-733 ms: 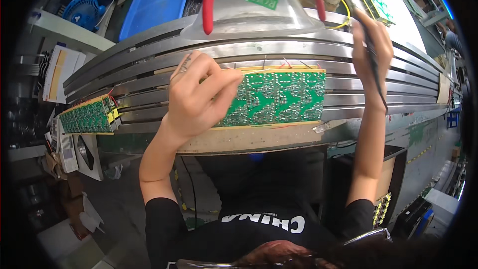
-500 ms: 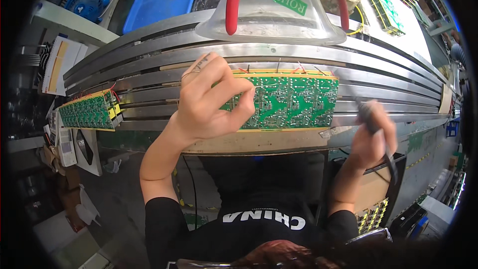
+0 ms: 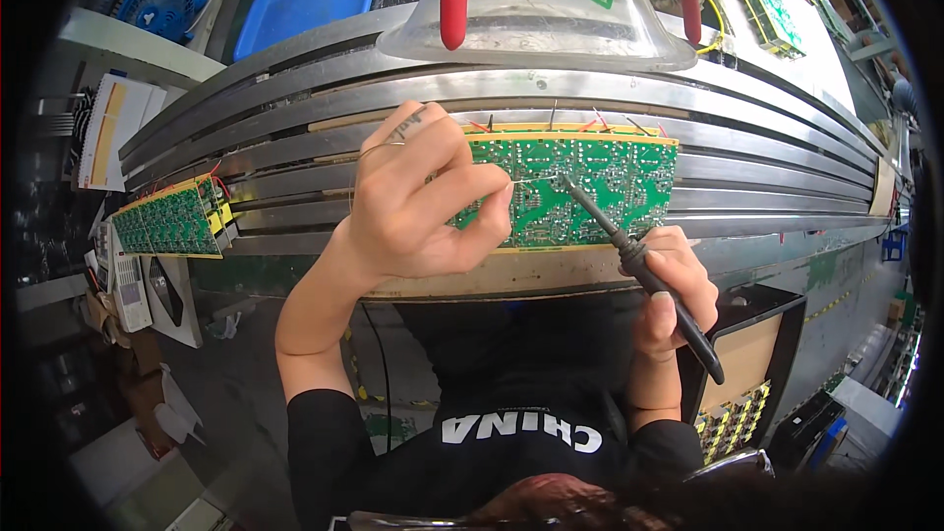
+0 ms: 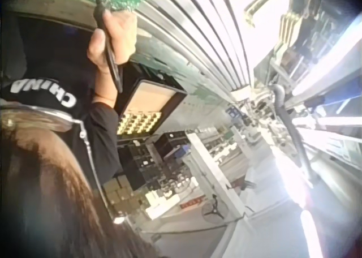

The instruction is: The person solders components onto a circuit board using a soldering iron and solder wire.

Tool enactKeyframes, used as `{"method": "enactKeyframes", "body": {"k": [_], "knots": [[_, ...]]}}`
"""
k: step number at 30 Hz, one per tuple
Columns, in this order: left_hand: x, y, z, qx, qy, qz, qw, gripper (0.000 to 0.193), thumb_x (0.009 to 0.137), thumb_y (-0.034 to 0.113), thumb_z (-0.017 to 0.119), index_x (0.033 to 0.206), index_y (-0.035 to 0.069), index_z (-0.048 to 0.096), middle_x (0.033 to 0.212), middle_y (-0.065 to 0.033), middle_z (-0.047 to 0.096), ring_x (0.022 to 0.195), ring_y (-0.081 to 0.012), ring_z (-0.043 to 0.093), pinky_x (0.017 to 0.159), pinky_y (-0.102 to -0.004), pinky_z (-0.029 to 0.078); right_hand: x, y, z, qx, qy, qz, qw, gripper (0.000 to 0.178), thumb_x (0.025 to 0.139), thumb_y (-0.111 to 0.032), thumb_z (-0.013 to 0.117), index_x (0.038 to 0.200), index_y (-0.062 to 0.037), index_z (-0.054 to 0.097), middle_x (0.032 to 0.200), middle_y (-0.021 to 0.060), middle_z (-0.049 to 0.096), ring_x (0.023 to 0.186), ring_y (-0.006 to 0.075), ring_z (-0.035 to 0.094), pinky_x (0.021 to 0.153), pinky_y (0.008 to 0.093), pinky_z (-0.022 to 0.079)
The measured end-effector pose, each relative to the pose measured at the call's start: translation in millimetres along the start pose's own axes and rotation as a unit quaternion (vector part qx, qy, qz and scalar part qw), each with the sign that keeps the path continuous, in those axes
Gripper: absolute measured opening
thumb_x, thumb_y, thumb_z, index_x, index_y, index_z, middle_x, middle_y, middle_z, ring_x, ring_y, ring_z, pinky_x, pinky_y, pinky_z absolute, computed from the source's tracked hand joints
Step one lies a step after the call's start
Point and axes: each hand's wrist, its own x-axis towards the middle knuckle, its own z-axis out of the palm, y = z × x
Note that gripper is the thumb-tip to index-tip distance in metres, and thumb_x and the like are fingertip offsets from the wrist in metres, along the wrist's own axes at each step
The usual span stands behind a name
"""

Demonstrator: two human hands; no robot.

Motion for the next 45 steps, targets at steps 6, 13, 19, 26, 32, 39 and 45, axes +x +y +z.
{"method": "enactKeyframes", "body": {"k": [6,13,19,26,32,39,45], "knots": [[3,-2,-8,-0.025,-0.022,-0.012,0.999,0.015,0.063,-0.002,0.070,0.072,0.009,0.065,0.069,0.0005,0.042,0.058,-0.0166,0.035,0.061,-0.0287,0.038,-7,3,-3,0.019,0.055,-0.005,0.998,0.032,0.092,-0.024,0.052,0.111,-0.0015,0.067,0.077,0.0153,0.067,0.071,0.0230,0.054,0.076,0.0422,0.047],[-3,-4,-1,-0.009,-0.006,-0.003,1.000,0.016,0.062,-0.003,0.070,0.073,0.008,0.065,0.070,0.0000,0.043,0.061,-0.0176,0.038,0.062,-0.0301,0.039,-6,0,-6,0.014,0.039,0.011,0.999,0.033,0.092,-0.024,0.052,0.110,-0.0018,0.067,0.078,0.0153,0.067,0.072,0.0233,0.054,0.077,0.0436,0.047],[-1,-3,-4,0.005,-0.021,0.006,1.000,0.016,0.061,-0.004,0.069,0.072,0.007,0.065,0.071,-0.0006,0.044,0.063,-0.0184,0.040,0.065,-0.0306,0.040,-6,2,-6,-0.002,0.025,0.008,1.000,0.033,0.092,-0.025,0.052,0.110,-0.0017,0.067,0.078,0.0153,0.066,0.072,0.0235,0.054,0.077,0.0438,0.047],[4,-8,-17,-0.052,-0.031,-0.034,0.998,0.016,0.061,-0.002,0.068,0.070,0.009,0.061,0.073,-0.0008,0.046,0.063,-0.0184,0.039,0.067,-0.0300,0.039,-9,1,-5,0.014,0.039,-0.011,0.999,0.034,0.090,-0.026,0.054,0.109,-0.0007,0.067,0.078,0.0150,0.066,0.071,0.0242,0.055,0.076,0.0434,0.048],[3,-9,-20,-0.085,-0.061,-0.029,0.994,0.017,0.059,-0.002,0.066,0.068,0.010,0.058,0.074,-0.0009,0.045,0.064,-0.0192,0.040,0.068,-0.0308,0.039,-14,-7,-4,0.024,0.018,0.009,1.000,0.032,0.089,-0.026,0.057,0.106,-0.0004,0.068,0.076,0.0142,0.066,0.069,0.0246,0.055,0.076,0.0446,0.049],[2,-5,-17,-0.111,-0.092,-0.006,0.990,0.017,0.059,-0.002,0.066,0.067,0.010,0.056,0.075,-0.0009,0.044,0.066,-0.0207,0.041,0.073,-0.0311,0.039,-20,-15,-4,0.037,-0.013,0.020,0.999,0.024,0.083,-0.019,0.065,0.092,0.0025,0.070,0.076,0.0141,0.066,0.069,0.0288,0.060,0.076,0.0454,0.055],[-1,2,-17,-0.114,-0.120,-0.006,0.986,0.017,0.059,-0.001,0.066,0.067,0.010,0.055,0.076,-0.0010,0.044,0.067,-0.0211,0.043,0.075,-0.0312,0.040,-23,-16,-4,0.038,-0.045,0.015,0.998,0.023,0.082,-0.018,0.065,0.091,0.0030,0.071,0.076,0.0143,0.066,0.067,0.0287,0.059,0.075,0.0442,0.055]]}}
